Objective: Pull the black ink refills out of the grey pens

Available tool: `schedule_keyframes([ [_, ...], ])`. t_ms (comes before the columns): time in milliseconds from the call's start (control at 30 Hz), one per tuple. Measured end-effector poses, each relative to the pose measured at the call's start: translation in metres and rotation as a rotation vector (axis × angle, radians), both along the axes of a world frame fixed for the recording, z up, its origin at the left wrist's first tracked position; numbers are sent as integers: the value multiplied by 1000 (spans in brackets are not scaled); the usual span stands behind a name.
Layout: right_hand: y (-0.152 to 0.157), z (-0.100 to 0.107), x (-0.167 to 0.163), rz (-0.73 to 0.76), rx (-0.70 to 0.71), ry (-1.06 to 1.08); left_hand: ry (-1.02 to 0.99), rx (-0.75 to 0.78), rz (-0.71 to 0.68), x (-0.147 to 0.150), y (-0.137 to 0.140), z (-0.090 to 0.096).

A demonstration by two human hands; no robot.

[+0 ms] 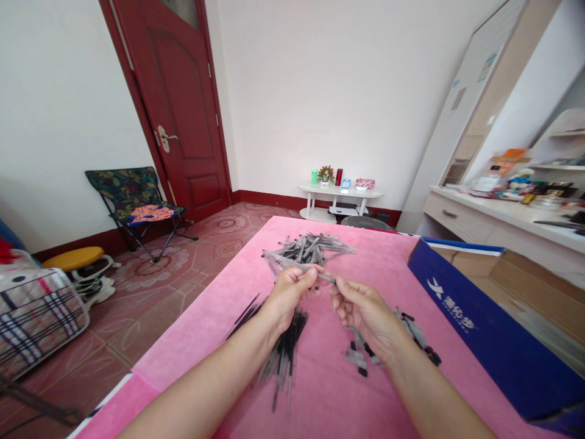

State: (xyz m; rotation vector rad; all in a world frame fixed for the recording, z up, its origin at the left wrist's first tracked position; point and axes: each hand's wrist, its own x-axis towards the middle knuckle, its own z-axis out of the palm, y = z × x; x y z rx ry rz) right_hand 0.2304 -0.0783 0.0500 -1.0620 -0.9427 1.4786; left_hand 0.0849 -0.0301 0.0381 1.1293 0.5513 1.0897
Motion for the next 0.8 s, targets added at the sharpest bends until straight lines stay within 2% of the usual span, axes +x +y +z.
schedule_keyframes([
  [200,-1,-4,-6,-58,22,-59,22,-45,21,-1,3,-6],
  [333,0,-6,-7,-115,159,-169,-4,-112,32,0,2,-8],
  [433,-1,-5,-6,-139,277,-315,-20,-167,36,0,2,-8],
  [600,-2,-7,-3,-272,396,-676,1,-182,92,2,2,-7],
  [700,-1,-8,-3,-314,410,-754,25,-146,140,2,2,-8],
  [800,0,-6,-3,-230,336,-641,33,-109,145,1,2,-10],
])
